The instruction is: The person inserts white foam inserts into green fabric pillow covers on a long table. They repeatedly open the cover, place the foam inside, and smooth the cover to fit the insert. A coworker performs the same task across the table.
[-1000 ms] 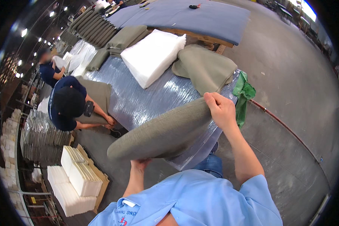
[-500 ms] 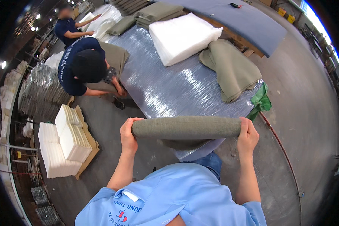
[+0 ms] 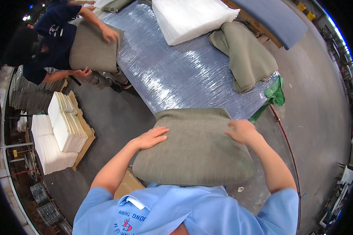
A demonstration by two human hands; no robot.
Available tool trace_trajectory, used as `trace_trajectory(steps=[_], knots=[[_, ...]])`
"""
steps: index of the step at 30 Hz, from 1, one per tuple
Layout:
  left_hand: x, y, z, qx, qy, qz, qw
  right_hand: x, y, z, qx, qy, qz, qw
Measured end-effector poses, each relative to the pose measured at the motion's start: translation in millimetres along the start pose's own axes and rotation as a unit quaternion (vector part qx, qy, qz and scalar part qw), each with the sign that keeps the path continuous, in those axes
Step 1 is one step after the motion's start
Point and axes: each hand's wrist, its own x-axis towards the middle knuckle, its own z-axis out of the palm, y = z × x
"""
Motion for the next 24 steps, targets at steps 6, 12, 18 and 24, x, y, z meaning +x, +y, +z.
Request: trace_trajectory(steps=[6, 12, 18, 24], knots=[[114, 17, 12, 0.239, 0.184, 0.0, 0.953, 144, -19, 58, -0.113, 0.041, 0.053, 0.991], [164, 22, 20, 0.245, 0.208, -0.053, 0.945, 153, -22, 83, -0.086, 0.123, -0.031, 0.988], [180, 23, 27, 0.209, 0.286, 0.098, 0.93, 142, -3, 66, 0.047, 0.125, 0.006, 0.991], [181, 26, 16, 0.091, 0.238, 0.04, 0.966, 174, -32, 69, 0.055, -0.071, 0.003, 0.996]])
